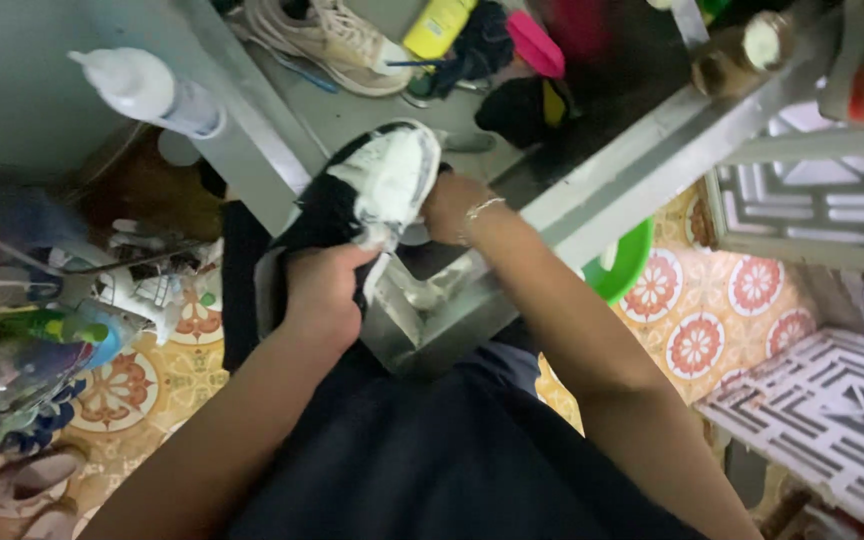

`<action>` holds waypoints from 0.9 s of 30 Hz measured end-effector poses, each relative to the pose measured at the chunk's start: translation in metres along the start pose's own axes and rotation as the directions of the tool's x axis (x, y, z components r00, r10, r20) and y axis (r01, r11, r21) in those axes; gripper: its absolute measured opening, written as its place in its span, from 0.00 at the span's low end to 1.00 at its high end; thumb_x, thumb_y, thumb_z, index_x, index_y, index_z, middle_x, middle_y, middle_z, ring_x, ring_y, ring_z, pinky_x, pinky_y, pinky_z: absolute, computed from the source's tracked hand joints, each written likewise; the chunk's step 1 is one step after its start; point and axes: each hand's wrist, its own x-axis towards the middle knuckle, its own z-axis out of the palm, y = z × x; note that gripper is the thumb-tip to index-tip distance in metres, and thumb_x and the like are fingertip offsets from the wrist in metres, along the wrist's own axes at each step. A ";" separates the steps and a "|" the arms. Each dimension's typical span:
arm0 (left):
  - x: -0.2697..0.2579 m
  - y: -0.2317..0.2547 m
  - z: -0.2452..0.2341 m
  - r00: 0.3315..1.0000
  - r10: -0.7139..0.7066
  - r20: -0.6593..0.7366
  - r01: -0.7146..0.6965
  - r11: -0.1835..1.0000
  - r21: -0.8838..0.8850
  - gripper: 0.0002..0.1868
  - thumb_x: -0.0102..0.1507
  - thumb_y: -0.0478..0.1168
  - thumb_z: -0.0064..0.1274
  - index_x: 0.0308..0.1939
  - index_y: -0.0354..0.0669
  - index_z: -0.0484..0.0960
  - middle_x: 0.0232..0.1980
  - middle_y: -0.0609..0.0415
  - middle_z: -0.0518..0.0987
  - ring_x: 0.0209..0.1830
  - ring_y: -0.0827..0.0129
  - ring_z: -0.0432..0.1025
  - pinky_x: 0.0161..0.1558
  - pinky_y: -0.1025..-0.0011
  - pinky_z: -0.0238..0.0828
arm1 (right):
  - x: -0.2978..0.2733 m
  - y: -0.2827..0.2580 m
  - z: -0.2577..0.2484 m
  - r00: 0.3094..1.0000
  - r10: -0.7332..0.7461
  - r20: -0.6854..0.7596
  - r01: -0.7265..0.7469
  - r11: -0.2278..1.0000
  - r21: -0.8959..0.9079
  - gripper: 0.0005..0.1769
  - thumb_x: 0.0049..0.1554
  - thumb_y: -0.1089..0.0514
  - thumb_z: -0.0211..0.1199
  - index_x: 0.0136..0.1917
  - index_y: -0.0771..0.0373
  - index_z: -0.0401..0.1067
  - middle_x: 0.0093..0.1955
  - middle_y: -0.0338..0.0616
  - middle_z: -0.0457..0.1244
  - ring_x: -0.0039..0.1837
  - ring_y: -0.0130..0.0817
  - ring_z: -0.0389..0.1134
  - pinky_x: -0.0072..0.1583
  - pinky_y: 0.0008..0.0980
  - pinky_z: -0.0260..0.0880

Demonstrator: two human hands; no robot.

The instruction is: Cleaning and rinsing a pair of sneakers using a brush, soap, and a sink faucet.

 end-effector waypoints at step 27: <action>-0.022 0.040 0.012 0.905 0.066 0.420 0.110 0.918 -0.380 0.25 0.69 0.42 0.55 0.64 0.30 0.71 0.57 0.44 0.81 0.58 0.57 0.76 0.64 0.58 0.72 | -0.153 -0.003 -0.058 0.813 0.386 -0.436 0.117 0.624 0.772 0.26 0.62 0.66 0.61 0.74 0.63 0.69 0.53 0.36 0.66 0.45 0.23 0.63 0.50 0.24 0.68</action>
